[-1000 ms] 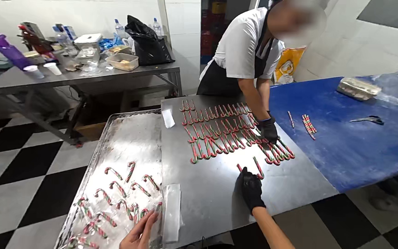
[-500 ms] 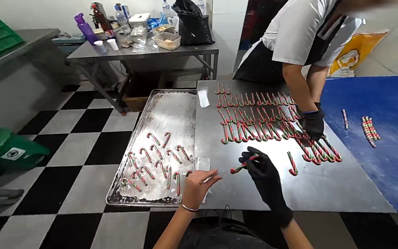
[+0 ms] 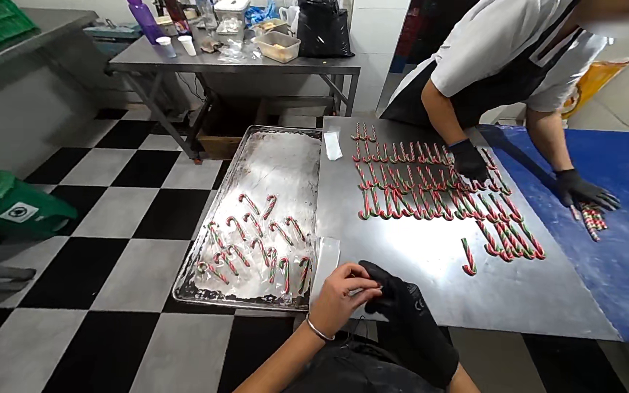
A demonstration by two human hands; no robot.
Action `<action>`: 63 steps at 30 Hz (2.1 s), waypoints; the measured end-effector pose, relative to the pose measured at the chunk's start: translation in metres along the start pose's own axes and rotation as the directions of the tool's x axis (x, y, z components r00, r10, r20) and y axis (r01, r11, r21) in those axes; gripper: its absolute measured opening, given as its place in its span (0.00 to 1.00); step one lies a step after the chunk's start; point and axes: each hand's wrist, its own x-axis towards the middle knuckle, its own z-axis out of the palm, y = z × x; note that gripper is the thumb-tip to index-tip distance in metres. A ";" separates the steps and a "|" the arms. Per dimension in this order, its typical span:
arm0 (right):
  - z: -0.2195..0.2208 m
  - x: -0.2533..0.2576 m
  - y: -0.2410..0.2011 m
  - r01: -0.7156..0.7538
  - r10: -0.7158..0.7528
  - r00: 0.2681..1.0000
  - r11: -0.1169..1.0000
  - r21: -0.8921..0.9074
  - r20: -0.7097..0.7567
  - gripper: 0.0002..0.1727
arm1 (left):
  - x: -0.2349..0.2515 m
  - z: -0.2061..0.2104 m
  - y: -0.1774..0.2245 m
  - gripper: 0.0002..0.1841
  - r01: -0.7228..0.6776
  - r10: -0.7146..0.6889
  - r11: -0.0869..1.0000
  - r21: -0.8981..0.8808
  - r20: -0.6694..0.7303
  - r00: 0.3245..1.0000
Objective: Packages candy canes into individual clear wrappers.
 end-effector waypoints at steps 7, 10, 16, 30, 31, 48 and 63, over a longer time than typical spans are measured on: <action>0.019 0.074 0.075 -0.114 0.085 0.909 0.992 -0.048 -0.408 0.15 | 0.022 -0.038 -0.109 0.36 0.696 -0.752 0.507 0.508 -0.133 0.646; 0.041 0.092 0.116 -0.135 0.087 0.905 0.987 -0.089 -0.417 0.18 | 0.015 -0.033 -0.128 0.23 0.669 -0.709 0.559 0.489 -0.137 0.692; -0.045 0.068 0.144 -0.157 -0.104 0.945 0.690 -0.706 -0.311 0.36 | 0.005 -0.033 -0.135 0.17 0.714 -0.686 0.657 0.241 -0.200 0.699; -0.017 0.072 0.072 -0.291 0.248 0.956 0.856 -0.427 -0.154 0.25 | 0.005 -0.032 -0.097 0.11 0.450 -0.408 0.888 0.095 -0.285 0.867; -0.012 0.068 0.057 -0.198 0.155 0.966 0.959 -0.204 -0.209 0.24 | 0.004 -0.032 -0.095 0.12 0.365 -0.316 0.920 0.140 -0.285 0.905; 0.020 0.057 0.025 -0.065 0.065 0.998 0.998 0.004 -0.009 0.18 | 0.017 -0.021 -0.051 0.14 0.137 -0.133 0.991 0.011 -0.150 0.980; 0.017 0.076 0.095 -0.177 -0.008 0.968 0.683 -0.708 -0.249 0.35 | 0.019 -0.041 -0.149 0.17 0.753 -0.744 0.636 0.166 -0.127 0.656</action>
